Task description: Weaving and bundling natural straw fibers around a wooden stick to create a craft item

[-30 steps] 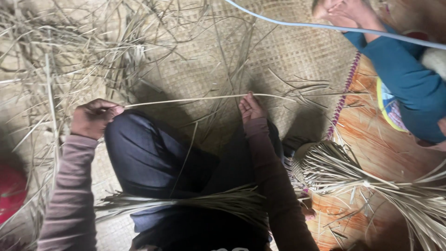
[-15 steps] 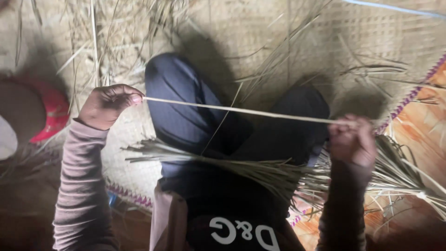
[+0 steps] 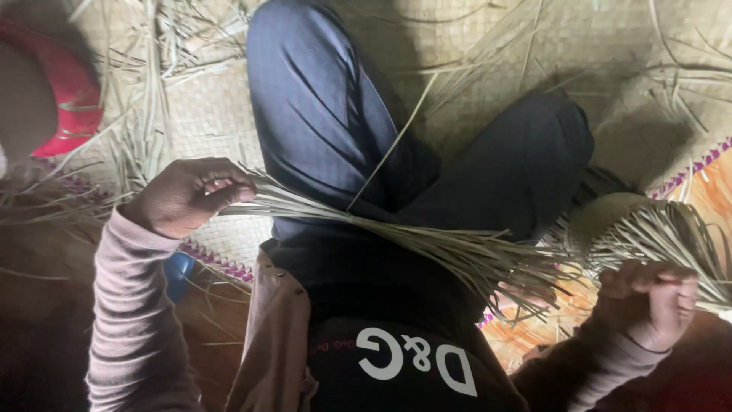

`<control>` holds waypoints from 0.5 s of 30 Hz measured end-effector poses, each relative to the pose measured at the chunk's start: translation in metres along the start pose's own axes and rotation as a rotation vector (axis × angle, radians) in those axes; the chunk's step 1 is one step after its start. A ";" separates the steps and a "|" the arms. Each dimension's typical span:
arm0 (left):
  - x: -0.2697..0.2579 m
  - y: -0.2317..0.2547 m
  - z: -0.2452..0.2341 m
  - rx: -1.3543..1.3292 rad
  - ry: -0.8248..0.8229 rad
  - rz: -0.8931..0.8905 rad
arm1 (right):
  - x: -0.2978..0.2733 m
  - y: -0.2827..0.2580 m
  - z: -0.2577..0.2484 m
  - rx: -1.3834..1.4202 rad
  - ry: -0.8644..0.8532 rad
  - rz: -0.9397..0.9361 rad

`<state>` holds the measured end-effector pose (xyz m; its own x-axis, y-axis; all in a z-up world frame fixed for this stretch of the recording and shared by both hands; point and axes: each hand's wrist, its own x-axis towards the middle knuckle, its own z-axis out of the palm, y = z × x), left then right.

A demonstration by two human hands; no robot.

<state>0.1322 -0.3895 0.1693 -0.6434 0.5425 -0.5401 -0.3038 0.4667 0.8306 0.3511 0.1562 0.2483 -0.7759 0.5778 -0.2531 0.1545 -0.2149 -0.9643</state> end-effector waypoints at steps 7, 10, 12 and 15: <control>0.014 0.019 0.038 -0.035 0.001 0.119 | -0.029 -0.014 -0.002 -0.663 -0.203 -0.075; 0.024 0.024 0.069 0.088 -0.062 0.352 | -0.022 0.009 0.084 -0.911 -0.640 0.074; 0.025 0.024 0.091 0.038 0.003 0.204 | -0.025 0.025 0.142 -0.845 -0.723 -0.079; 0.019 0.018 0.113 -0.133 -0.127 0.140 | -0.029 0.029 0.176 -0.881 -0.735 -0.053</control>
<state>0.1940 -0.2920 0.1590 -0.5950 0.6826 -0.4243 -0.3131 0.2894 0.9046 0.2707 -0.0052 0.2412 -0.9187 -0.0921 -0.3840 0.2606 0.5890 -0.7649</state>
